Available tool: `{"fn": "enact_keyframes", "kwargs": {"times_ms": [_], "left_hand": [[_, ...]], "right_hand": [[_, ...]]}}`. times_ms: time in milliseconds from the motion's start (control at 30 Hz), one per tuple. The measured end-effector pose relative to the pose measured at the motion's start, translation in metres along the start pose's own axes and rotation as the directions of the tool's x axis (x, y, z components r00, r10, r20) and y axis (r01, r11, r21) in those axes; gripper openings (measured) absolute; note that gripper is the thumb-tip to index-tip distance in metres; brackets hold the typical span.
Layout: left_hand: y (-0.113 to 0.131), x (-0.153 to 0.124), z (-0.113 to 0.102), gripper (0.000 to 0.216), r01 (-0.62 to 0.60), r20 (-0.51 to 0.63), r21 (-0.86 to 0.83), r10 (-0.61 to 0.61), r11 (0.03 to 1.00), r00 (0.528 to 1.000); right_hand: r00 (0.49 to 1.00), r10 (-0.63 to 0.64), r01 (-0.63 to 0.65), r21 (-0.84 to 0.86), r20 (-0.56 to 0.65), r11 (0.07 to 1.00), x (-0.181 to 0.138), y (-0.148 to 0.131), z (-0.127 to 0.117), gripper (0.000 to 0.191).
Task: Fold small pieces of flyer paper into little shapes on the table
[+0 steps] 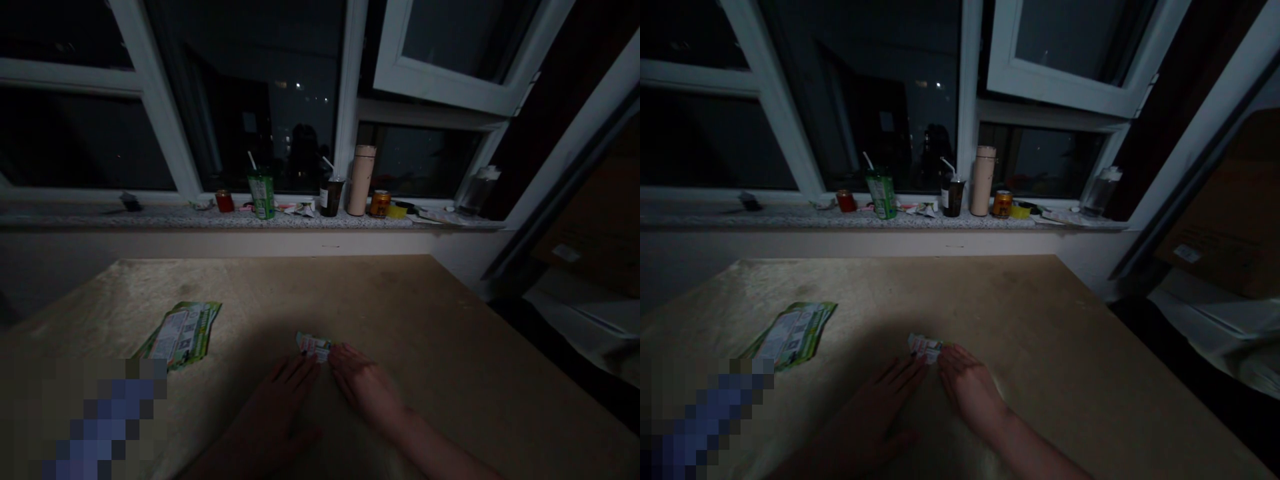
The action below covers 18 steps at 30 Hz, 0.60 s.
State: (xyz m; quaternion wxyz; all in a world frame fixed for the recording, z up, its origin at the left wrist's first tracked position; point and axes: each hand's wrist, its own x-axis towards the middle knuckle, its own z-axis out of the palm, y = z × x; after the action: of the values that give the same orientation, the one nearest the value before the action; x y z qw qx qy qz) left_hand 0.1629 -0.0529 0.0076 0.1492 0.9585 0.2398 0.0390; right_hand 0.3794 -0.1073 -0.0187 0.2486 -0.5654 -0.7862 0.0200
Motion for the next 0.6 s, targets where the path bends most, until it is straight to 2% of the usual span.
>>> {"fn": "enact_keyframes", "kwargs": {"times_ms": [200,267,433,600], "left_hand": [[-0.016,-0.004,-0.006,0.065,-0.090,0.009,-0.013,0.090,0.996,0.996],[-0.019,-0.005,-0.006,0.067,-0.102,0.024,0.006,0.102,0.995,0.994],[-0.014,-0.004,-0.003,0.074,-0.086,0.020,0.058,0.085,0.995,0.996],[-0.004,0.000,-0.003,0.078,-0.042,0.023,0.021,0.042,0.999,0.999]], "right_hand": [[0.998,-0.056,0.054,-0.045,-0.031,0.997,0.003,-0.001,-0.008,0.028],[0.998,-0.055,0.053,-0.061,-0.036,0.997,0.003,-0.001,-0.008,0.028],[0.997,-0.036,0.031,-0.067,-0.066,0.997,0.002,0.001,-0.006,0.029],[0.997,0.006,-0.016,-0.136,-0.073,0.991,0.000,0.001,-0.004,0.029]]}}
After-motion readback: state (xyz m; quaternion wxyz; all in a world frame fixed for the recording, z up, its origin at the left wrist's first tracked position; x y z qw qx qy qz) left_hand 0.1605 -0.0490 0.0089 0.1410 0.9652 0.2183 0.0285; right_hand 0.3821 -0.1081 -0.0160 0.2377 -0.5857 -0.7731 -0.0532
